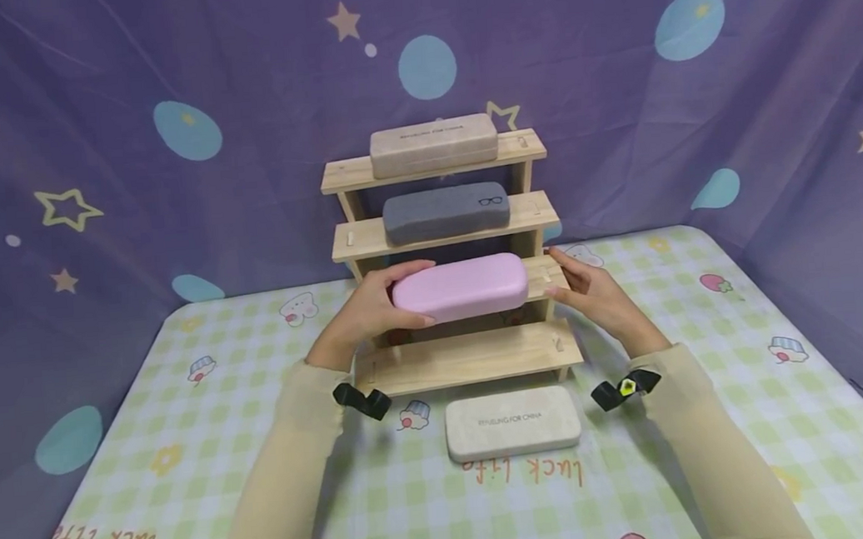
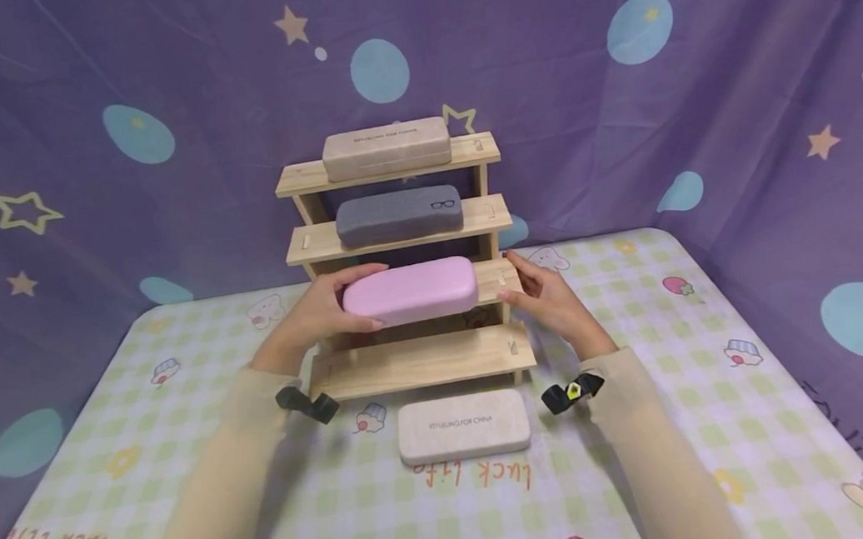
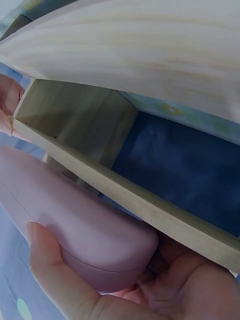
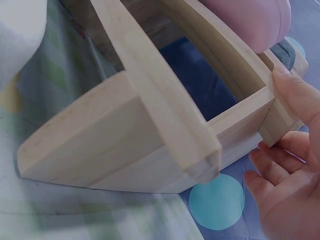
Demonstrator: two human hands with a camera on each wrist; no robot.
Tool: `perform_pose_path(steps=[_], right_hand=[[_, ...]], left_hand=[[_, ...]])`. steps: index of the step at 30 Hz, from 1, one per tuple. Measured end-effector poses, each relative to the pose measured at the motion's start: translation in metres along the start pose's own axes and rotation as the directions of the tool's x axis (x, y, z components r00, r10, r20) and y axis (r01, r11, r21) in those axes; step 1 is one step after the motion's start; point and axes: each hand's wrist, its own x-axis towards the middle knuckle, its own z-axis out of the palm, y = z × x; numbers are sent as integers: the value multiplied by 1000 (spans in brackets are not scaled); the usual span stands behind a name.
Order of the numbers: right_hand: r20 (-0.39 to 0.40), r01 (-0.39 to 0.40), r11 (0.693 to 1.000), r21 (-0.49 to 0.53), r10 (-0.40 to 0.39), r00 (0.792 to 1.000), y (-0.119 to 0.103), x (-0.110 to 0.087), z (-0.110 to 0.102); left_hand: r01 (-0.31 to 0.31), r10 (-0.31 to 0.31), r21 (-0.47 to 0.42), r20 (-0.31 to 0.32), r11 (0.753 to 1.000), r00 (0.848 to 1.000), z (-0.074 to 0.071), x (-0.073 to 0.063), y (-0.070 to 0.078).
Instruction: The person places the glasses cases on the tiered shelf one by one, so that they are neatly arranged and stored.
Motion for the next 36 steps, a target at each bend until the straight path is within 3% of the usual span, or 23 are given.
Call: perform_pose_path(steps=[13, 23, 36], right_hand=[[1, -6, 1000, -23, 6, 1000, -3, 0, 0], [2, 6, 1000, -20, -6, 1000, -2, 1, 0], [-4, -2, 1000, 11, 2, 1000, -1, 0, 1]], left_hand=[[-3, 3, -2, 28, 1000, 1000, -5, 10, -4], [0, 0, 36, 13, 999, 1000, -7, 15, -6], [32, -32, 6, 12, 999, 999, -8, 14, -9]])
